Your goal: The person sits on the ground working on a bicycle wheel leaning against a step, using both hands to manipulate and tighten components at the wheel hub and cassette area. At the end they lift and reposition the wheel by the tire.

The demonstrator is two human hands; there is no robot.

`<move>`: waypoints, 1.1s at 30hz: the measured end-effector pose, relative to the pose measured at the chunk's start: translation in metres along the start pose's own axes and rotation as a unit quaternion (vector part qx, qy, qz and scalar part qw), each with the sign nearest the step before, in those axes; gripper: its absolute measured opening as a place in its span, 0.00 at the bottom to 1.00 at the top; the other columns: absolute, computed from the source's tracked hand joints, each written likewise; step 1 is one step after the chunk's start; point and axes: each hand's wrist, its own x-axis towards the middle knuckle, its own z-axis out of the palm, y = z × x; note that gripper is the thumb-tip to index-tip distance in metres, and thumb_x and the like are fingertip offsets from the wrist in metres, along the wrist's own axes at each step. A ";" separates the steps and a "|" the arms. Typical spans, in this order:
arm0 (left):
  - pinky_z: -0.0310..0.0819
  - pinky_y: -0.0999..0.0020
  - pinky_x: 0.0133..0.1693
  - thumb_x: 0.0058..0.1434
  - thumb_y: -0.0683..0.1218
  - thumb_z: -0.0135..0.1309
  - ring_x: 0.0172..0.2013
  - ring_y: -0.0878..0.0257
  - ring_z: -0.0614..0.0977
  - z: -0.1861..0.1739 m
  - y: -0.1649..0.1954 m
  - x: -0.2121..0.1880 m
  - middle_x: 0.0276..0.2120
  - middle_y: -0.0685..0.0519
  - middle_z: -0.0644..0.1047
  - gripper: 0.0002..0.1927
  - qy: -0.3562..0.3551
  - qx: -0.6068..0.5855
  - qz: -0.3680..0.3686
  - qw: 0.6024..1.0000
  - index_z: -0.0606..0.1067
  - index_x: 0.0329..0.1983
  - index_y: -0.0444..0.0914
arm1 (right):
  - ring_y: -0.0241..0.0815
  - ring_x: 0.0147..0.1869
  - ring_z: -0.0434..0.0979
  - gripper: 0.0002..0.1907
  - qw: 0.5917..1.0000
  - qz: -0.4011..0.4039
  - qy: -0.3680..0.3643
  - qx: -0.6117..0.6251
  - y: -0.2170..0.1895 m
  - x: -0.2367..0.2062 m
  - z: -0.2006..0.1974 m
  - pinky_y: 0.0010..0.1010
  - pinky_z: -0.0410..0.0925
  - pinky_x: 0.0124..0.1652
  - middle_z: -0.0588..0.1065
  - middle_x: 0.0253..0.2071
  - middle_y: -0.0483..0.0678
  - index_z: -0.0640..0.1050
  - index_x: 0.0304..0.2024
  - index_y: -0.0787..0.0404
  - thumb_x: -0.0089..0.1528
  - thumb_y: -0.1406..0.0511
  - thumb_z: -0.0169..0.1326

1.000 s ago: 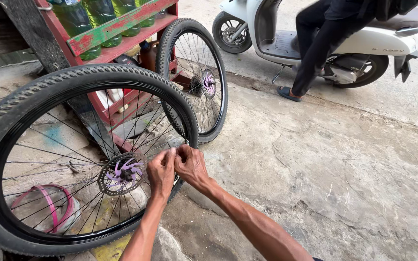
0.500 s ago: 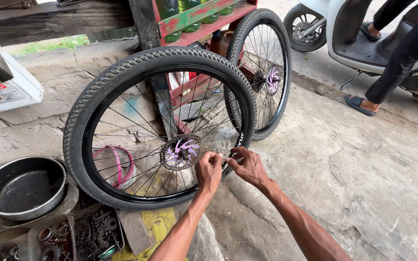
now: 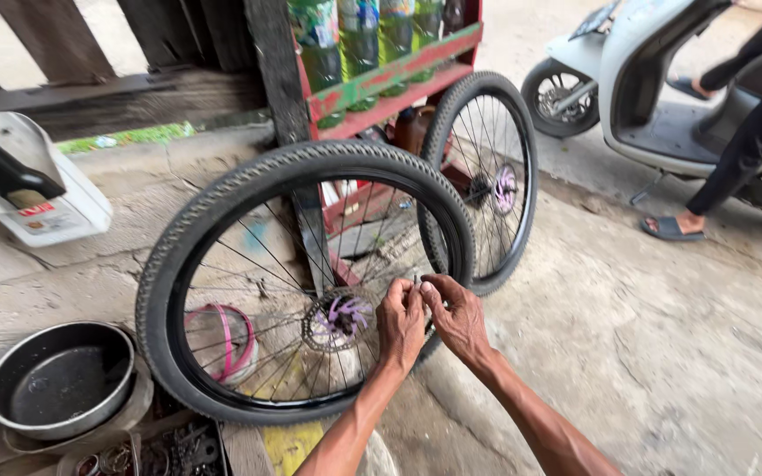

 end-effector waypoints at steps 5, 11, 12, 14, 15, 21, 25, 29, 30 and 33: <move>0.70 0.53 0.37 0.71 0.49 0.48 0.32 0.48 0.78 -0.027 0.061 0.059 0.30 0.44 0.76 0.12 0.050 0.068 0.138 0.987 0.71 0.39 0.35 | 0.46 0.48 0.85 0.20 0.997 -0.075 0.031 -0.003 -0.048 0.061 -0.007 0.35 0.76 0.42 0.82 0.47 0.51 0.80 0.52 0.59 0.65 0.55 0.54; 0.69 0.50 0.49 0.70 0.43 0.46 0.45 0.45 0.77 -0.123 0.125 0.164 0.41 0.40 0.76 0.08 0.254 0.319 0.399 0.822 0.70 0.48 0.34 | 0.62 0.72 0.64 0.26 0.956 -0.264 0.051 -0.115 -0.097 0.165 -0.001 0.48 0.59 0.66 0.69 0.66 0.61 0.70 0.66 0.61 0.70 0.56 0.50; 0.69 0.50 0.50 0.71 0.43 0.47 0.45 0.46 0.77 -0.135 0.129 0.178 0.42 0.41 0.76 0.08 0.255 0.331 0.402 0.814 0.70 0.49 0.33 | 0.63 0.75 0.60 0.27 0.951 -0.280 0.045 -0.125 -0.103 0.181 0.003 0.50 0.56 0.69 0.66 0.69 0.62 0.67 0.68 0.62 0.70 0.56 0.49; 0.70 0.49 0.48 0.71 0.44 0.48 0.44 0.44 0.77 -0.148 0.130 0.197 0.39 0.41 0.76 0.07 0.231 0.333 0.350 0.845 0.70 0.44 0.34 | 0.64 0.75 0.58 0.30 0.944 -0.294 0.026 -0.150 -0.111 0.205 0.016 0.51 0.54 0.68 0.65 0.69 0.61 0.66 0.70 0.61 0.69 0.55 0.49; 0.70 0.49 0.48 0.71 0.44 0.48 0.44 0.43 0.77 -0.154 0.128 0.205 0.37 0.42 0.77 0.07 0.220 0.334 0.322 0.858 0.70 0.42 0.34 | 0.65 0.75 0.57 0.31 0.940 -0.301 0.015 -0.161 -0.114 0.215 0.025 0.51 0.53 0.68 0.64 0.69 0.61 0.65 0.71 0.60 0.69 0.54 0.49; 0.70 0.47 0.43 0.72 0.44 0.48 0.40 0.42 0.77 -0.161 0.106 0.253 0.33 0.42 0.75 0.08 0.241 0.289 0.359 0.854 0.68 0.38 0.35 | 0.58 0.68 0.66 0.23 0.944 -0.274 0.084 -0.161 -0.119 0.245 0.078 0.53 0.56 0.64 0.73 0.59 0.55 0.74 0.59 0.59 0.67 0.53 0.51; 0.70 0.47 0.38 0.72 0.45 0.48 0.35 0.43 0.77 -0.165 0.102 0.268 0.29 0.44 0.74 0.09 0.238 0.297 0.343 0.859 0.67 0.36 0.36 | 0.57 0.57 0.73 0.17 0.952 -0.261 0.098 -0.127 -0.121 0.262 0.094 0.56 0.57 0.61 0.76 0.45 0.54 0.74 0.43 0.62 0.68 0.54 0.53; 0.67 0.44 0.34 0.71 0.46 0.49 0.32 0.41 0.76 -0.164 0.112 0.253 0.27 0.42 0.74 0.08 0.254 0.296 0.323 0.862 0.68 0.37 0.37 | 0.59 0.45 0.74 0.15 0.941 -0.296 0.130 -0.103 -0.122 0.252 0.088 0.52 0.62 0.50 0.74 0.33 0.55 0.71 0.36 0.62 0.67 0.57 0.56; 0.67 0.43 0.34 0.71 0.46 0.49 0.31 0.40 0.76 -0.164 0.115 0.243 0.27 0.41 0.74 0.08 0.258 0.297 0.326 0.860 0.68 0.38 0.37 | 0.60 0.42 0.74 0.15 0.932 -0.314 0.150 -0.103 -0.122 0.244 0.084 0.51 0.63 0.46 0.73 0.32 0.56 0.71 0.35 0.62 0.67 0.59 0.58; 0.67 0.40 0.34 0.71 0.49 0.49 0.33 0.38 0.79 -0.165 0.127 0.217 0.26 0.41 0.76 0.11 0.238 0.321 0.272 0.875 0.67 0.36 0.38 | 0.60 0.40 0.72 0.14 0.929 -0.331 0.147 -0.075 -0.117 0.214 0.063 0.51 0.64 0.42 0.71 0.31 0.58 0.70 0.35 0.64 0.67 0.62 0.59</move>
